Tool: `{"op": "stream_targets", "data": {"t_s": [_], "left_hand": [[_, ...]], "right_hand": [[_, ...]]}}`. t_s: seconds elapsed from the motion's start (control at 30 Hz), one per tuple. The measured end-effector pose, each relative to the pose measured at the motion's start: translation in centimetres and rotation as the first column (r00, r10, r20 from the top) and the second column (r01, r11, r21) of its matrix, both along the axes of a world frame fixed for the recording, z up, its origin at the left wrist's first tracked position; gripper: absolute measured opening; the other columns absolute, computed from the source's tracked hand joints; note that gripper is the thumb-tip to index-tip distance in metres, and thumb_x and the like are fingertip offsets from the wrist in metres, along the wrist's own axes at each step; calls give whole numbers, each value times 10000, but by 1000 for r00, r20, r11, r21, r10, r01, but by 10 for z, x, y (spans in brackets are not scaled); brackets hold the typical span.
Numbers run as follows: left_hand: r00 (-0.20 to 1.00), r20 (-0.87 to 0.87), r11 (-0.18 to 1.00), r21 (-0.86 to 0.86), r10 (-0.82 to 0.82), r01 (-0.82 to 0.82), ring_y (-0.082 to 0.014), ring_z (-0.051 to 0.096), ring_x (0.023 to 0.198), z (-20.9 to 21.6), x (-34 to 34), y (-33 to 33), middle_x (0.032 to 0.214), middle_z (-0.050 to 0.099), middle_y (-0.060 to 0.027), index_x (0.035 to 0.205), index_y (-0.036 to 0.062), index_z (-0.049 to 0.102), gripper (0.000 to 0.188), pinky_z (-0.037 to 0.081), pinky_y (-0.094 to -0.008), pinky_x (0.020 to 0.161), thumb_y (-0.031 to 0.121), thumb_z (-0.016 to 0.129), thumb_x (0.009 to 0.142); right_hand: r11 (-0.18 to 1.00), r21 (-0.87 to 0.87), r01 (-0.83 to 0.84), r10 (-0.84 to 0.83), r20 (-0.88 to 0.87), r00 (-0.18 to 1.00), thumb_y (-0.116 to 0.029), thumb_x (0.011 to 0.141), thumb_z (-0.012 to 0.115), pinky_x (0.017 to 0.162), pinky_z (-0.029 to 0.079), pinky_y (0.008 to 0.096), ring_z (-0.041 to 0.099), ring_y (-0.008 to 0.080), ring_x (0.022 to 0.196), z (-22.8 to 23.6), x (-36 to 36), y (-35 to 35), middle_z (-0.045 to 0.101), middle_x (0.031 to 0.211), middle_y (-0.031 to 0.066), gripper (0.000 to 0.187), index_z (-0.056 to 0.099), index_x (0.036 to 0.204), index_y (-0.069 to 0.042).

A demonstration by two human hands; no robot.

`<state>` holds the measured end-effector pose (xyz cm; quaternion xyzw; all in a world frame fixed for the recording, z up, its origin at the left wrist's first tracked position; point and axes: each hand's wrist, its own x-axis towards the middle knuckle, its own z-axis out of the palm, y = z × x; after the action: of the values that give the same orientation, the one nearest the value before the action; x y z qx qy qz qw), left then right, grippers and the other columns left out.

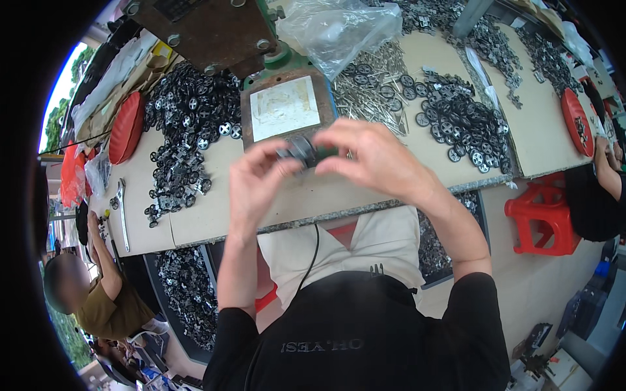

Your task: Manually assemble small metal and plastic industrial components using a manual press.

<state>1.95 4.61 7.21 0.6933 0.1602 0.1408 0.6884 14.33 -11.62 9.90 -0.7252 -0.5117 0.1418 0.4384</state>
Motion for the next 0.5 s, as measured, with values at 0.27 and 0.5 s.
{"op": "stream_targets", "data": {"t_s": [0.27,0.5], "left_hand": [[972,149,912,344,183,-224,-109,601,714,-9,67,66,823,666,-84,936,-16,639,239,453,-233,655,82,672,720],[961,181,876,400,210,-267,-161,633,738,-33,73,70,840,667,-132,925,-26,636,264,466,-264,672,118,683,708]], "right_hand": [[978,-40,207,-201,116,973,-183,765,652,539,428,267,534,159,590,9,31,-13,625,779,76,235,656,926,-11],[972,20,236,-233,267,935,-85,805,616,637,440,210,569,103,712,55,64,-41,631,813,51,149,647,914,12]]}}
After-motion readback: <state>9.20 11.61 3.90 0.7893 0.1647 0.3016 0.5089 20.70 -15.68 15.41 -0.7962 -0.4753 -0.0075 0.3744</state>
